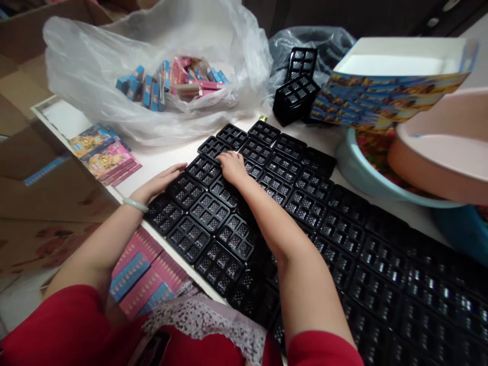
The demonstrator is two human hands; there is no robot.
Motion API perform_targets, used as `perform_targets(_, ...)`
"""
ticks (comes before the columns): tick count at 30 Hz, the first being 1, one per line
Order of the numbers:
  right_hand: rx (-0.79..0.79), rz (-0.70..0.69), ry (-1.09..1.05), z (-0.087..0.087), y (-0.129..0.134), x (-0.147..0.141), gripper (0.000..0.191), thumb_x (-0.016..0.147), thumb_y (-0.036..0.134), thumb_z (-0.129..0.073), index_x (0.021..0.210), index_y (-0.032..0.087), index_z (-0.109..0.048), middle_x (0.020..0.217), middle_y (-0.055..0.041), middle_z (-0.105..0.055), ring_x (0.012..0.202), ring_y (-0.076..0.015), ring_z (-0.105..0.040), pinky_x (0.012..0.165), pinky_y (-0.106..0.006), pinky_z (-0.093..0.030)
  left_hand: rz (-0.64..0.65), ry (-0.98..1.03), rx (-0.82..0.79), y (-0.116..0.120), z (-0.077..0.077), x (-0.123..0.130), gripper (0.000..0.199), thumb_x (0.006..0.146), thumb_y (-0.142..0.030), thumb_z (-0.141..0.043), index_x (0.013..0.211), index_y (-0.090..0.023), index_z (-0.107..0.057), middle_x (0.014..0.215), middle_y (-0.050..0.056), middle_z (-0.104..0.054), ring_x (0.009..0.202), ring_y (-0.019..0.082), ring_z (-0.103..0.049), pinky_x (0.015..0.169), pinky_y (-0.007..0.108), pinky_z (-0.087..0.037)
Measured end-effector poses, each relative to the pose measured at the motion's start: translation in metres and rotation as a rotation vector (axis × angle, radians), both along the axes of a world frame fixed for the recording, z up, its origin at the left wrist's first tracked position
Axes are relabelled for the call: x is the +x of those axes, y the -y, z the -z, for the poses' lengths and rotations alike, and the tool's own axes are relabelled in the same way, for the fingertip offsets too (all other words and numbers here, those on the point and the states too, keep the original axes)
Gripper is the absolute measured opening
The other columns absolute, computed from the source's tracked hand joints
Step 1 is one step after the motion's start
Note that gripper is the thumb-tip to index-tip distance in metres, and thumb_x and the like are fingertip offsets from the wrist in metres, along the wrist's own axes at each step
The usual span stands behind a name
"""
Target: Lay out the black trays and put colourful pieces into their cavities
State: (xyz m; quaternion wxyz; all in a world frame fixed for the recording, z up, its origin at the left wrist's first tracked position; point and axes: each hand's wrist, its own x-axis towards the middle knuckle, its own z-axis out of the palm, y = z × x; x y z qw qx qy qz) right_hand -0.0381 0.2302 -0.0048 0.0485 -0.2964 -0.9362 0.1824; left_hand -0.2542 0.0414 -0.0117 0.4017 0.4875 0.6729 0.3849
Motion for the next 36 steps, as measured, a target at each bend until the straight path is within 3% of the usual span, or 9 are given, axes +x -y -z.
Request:
perform_targets(3,0.006,-0.003,0.037,0.002,-0.013,-0.007,0.054,0.091,0.010,-0.045,0.143,0.019,-0.056,0.147,-0.0096,-0.058,0.143,-0.0318,-0.040,0.117,-0.056,-0.024,-0.042,0.138,0.003,0.000,0.003,-0.002,0.070,0.090,-0.066,-0.054,0.145,-0.022,-0.051,0.153,0.011,-0.049,0.141,0.031,-0.048,0.120,0.049,-0.038)
perform_targets(7,0.042,-0.069,0.068,0.004,-0.013,-0.001,0.051,0.090,0.009,-0.046,0.137,0.020,-0.061,0.138,-0.0104,-0.065,0.139,-0.0321,-0.045,0.119,-0.060,-0.020,-0.056,0.203,0.011,0.001,0.003,-0.001,0.069,0.089,-0.065,-0.058,0.143,-0.021,-0.053,0.151,0.013,-0.051,0.139,0.031,-0.050,0.118,0.048,-0.041)
perform_targets(15,-0.030,-0.020,-0.026,0.000,-0.030,0.013,0.052,0.093,0.005,-0.036,0.133,0.020,-0.065,0.125,-0.0083,-0.072,0.129,-0.0257,-0.055,0.120,-0.054,-0.023,-0.063,0.225,-0.007,0.003,0.002,0.000,0.062,0.092,-0.059,-0.057,0.142,-0.023,-0.054,0.149,0.010,-0.054,0.139,0.028,-0.051,0.119,0.047,-0.040)
perform_targets(19,-0.034,0.066,-0.095,0.003,-0.050,0.007,0.052,0.094,0.007,-0.034,0.135,0.019,-0.062,0.137,-0.0093,-0.065,0.134,-0.0268,-0.051,0.117,-0.050,-0.029,-0.077,0.213,0.000,0.004,0.005,-0.002,0.061,0.092,-0.060,-0.057,0.141,-0.023,-0.056,0.150,0.010,-0.053,0.141,0.028,-0.048,0.121,0.047,-0.036)
perform_targets(23,-0.001,0.132,-0.020,0.006,-0.060,0.004,0.058,0.091,0.004,-0.035,0.143,0.017,-0.055,0.150,-0.0088,-0.055,0.146,-0.0324,-0.037,0.120,-0.059,-0.020,-0.074,0.166,0.002,0.006,0.005,-0.004,0.061,0.092,-0.060,-0.056,0.141,-0.023,-0.056,0.152,0.009,-0.051,0.142,0.028,-0.047,0.122,0.047,-0.034)
perform_targets(29,0.008,0.106,0.008,0.008,-0.059,0.005,0.058,0.091,0.004,-0.033,0.144,0.017,-0.053,0.151,-0.0096,-0.054,0.147,-0.0325,-0.037,0.121,-0.062,-0.019,-0.109,0.252,-0.030,0.005,0.000,-0.001,0.066,0.089,-0.060,-0.061,0.142,-0.021,-0.055,0.151,0.010,-0.052,0.142,0.029,-0.046,0.124,0.046,-0.031)
perform_targets(32,-0.020,0.146,-0.037,0.004,-0.054,0.008,0.058,0.092,0.005,-0.034,0.145,0.020,-0.053,0.153,-0.0078,-0.052,0.147,-0.0305,-0.037,0.120,-0.059,-0.022,-0.146,0.245,-0.055,0.004,-0.001,-0.001,0.069,0.086,-0.062,-0.064,0.141,-0.021,-0.056,0.149,0.010,-0.054,0.140,0.030,-0.048,0.121,0.045,-0.037)
perform_targets(36,-0.071,0.169,-0.133,-0.011,-0.038,0.036,0.047,0.095,0.011,-0.043,0.138,0.019,-0.058,0.145,-0.0087,-0.060,0.138,-0.0232,-0.050,0.117,-0.044,-0.035,-0.165,0.199,-0.084,0.004,-0.009,-0.004,0.062,0.082,-0.066,-0.065,0.132,-0.030,-0.062,0.143,0.003,-0.060,0.134,0.031,-0.055,0.118,0.050,-0.042)
